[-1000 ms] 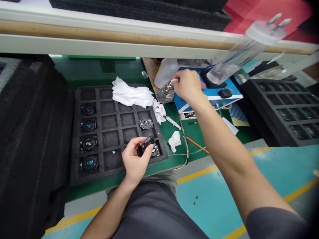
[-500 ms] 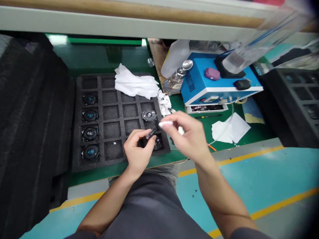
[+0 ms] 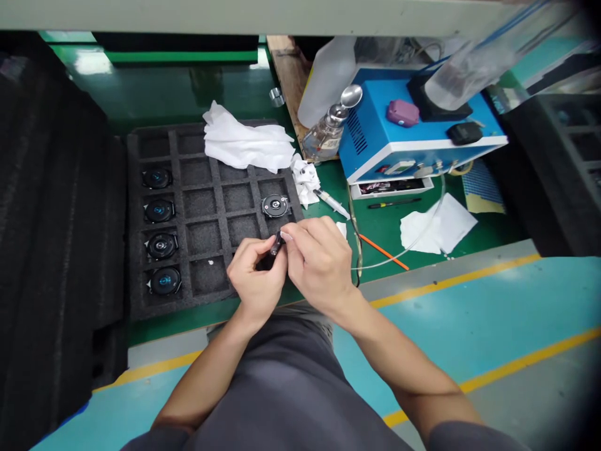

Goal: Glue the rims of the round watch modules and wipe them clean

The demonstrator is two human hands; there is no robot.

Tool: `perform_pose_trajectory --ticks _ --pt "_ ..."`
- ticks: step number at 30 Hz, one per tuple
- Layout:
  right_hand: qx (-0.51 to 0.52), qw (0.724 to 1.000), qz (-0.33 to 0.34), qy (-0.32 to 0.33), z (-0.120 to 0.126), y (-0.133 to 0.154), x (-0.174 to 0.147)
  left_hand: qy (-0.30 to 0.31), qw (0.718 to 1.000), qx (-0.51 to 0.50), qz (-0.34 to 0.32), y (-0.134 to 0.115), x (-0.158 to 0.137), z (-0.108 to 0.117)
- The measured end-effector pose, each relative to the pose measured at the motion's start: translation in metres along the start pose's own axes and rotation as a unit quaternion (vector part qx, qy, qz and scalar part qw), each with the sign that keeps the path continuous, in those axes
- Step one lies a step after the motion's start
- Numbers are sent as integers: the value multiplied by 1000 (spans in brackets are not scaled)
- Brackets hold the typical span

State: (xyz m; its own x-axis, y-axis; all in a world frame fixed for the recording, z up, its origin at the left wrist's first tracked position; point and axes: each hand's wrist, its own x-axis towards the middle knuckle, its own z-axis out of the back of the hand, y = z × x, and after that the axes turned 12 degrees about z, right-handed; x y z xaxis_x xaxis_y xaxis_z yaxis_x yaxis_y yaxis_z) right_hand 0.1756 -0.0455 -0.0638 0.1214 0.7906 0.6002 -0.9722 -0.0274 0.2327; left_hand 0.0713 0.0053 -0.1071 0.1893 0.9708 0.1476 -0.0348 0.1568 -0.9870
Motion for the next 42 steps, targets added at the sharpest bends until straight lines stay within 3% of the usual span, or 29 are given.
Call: perform_pose_trajectory --ticks 2,5,10,16,21,24,27,31,34,37,39,42 --pt "-27 1000 -15 -3 5 -7 0 1 999 -25 20 -4 0 0" --pt "36 998 -41 -32 17 -11 0 3 998 -47 41 -7 -1 1" --pt "157 988 5 -5 22 -1 -1 18 998 -58 27 -6 0 2" --pt "56 995 85 -23 8 -6 -1 36 997 -53 33 -3 2 2" --pt "122 989 83 20 13 -8 -2 42 999 -26 9 -1 1 4" --pt "84 991 98 16 15 -11 -1 44 999 -32 3 0 1 3" --pt "82 993 79 15 16 -11 -1 30 999 -11 -29 -1 0 3" --pt "181 982 -2 47 19 -6 -4 20 997 26 -76 0 -2 3" --pt "299 944 -121 71 21 -7 -9 19 995 49 -90 1 -2 2" --pt "468 848 -235 79 20 -13 -18 36 996 37 -66 1 -2 1" --pt "520 807 -277 52 19 -17 -23 49 998 7 -28 0 -2 1" --pt "496 819 -288 1 20 -21 -25 56 998 -35 14 -2 -2 2"
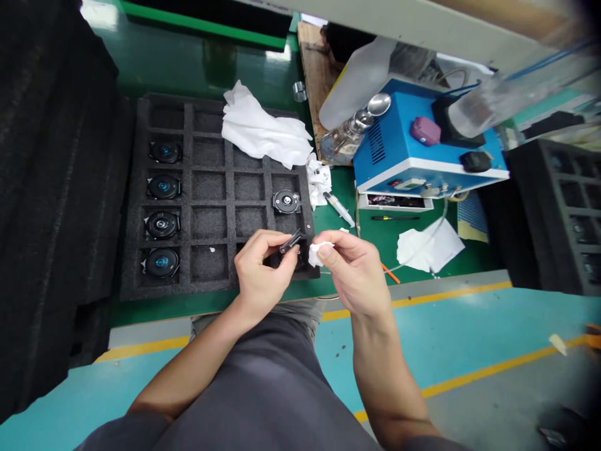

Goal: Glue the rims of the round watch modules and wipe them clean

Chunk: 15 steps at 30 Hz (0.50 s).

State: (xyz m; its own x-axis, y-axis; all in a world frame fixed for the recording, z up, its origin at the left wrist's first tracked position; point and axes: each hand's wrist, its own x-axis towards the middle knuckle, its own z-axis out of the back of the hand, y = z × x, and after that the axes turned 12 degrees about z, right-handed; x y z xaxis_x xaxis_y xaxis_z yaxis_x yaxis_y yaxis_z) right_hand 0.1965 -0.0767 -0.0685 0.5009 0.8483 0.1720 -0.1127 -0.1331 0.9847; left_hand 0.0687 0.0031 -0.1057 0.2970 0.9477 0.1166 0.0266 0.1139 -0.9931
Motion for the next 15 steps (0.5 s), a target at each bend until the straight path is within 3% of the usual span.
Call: perform_pose_trajectory --ticks 4,9,13,15 --pt "-118 990 74 -25 -6 13 -1 1 1000 -18 3 0 0 0" --pt "-241 958 155 3 -33 17 -4 -12 1000 -11 -20 2 0 -1" --pt "-369 895 242 -62 -37 -7 5 -23 997 -51 50 -2 2 0" --pt "-417 871 240 -99 -27 -16 11 -18 990 -94 103 -6 4 1"
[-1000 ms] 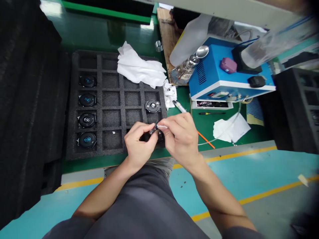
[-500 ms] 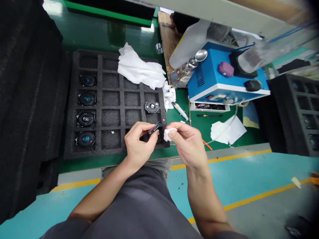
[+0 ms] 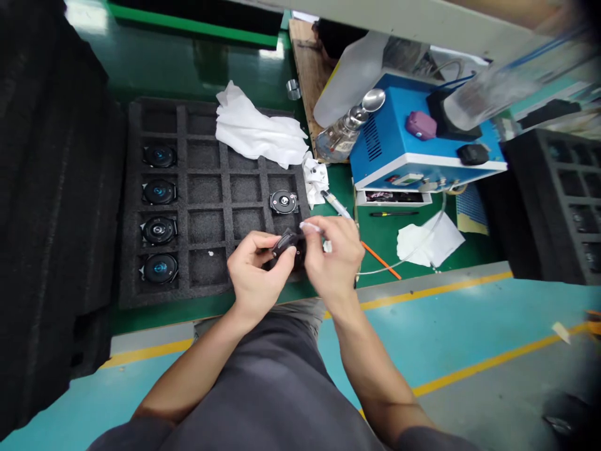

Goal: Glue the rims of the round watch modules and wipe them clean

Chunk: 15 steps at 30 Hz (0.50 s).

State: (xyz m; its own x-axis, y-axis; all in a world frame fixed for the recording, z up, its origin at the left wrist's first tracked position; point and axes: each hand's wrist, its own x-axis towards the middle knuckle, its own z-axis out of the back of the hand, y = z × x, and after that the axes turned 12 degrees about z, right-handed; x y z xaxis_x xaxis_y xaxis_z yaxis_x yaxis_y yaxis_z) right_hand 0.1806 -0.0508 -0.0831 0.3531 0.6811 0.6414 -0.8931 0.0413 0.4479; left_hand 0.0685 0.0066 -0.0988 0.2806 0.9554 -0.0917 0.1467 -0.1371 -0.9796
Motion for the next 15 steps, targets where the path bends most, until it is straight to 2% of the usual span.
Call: perform_pose_trajectory --ticks 2,4,7,9,12,15 --pt "6 1000 -26 -11 5 -8 3 8 999 -28 32 -4 2 0" --pt "49 999 -18 -11 12 -5 6 25 998 -26 48 -4 3 0" --pt "78 993 82 29 17 8 11 52 997 0 49 -2 4 1" --pt "51 991 108 54 14 8 13 57 998 -4 36 0 5 3" --pt "28 996 52 66 11 -9 14 60 998 -27 6 1 7 5" --pt "65 997 -4 37 20 -19 14 59 998 -18 -24 0 9 5"
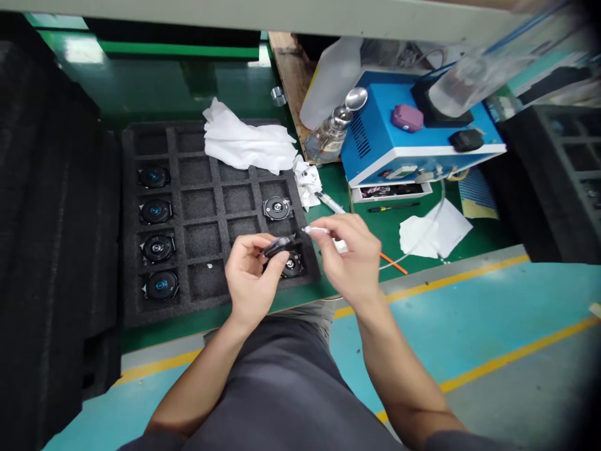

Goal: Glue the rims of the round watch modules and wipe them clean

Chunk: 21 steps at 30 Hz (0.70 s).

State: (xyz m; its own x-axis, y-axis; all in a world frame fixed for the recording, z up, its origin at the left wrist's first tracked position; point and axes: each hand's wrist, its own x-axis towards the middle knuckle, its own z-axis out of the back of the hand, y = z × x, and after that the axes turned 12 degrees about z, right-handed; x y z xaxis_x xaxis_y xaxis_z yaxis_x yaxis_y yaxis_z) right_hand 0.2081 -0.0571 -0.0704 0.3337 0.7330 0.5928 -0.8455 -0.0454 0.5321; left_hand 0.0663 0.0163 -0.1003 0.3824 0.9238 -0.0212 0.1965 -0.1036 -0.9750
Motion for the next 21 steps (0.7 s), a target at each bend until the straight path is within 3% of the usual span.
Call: perform_pose_trajectory --ticks 4,7,10,13,15,18,21 --pt "45 998 -24 -30 8 29 -3 0 996 77 -48 2 -2 -1" --pt "54 998 19 -6 -2 50 -5 -3 993 97 -70 7 -7 -2" --pt "-5 999 35 -11 -14 42 -7 -20 993 95 -67 11 -12 -4" --pt "-52 999 -2 -15 -13 20 -7 -32 994 83 -58 11 -14 -6" --pt "-27 999 -31 -25 -8 14 -7 -35 995 73 -57 11 -14 -7" --pt "35 999 -35 -22 -3 27 -8 -34 995 78 -58 10 -12 -6" --pt "64 997 31 28 -5 43 -9 -31 993 92 -60 11 -11 -4"
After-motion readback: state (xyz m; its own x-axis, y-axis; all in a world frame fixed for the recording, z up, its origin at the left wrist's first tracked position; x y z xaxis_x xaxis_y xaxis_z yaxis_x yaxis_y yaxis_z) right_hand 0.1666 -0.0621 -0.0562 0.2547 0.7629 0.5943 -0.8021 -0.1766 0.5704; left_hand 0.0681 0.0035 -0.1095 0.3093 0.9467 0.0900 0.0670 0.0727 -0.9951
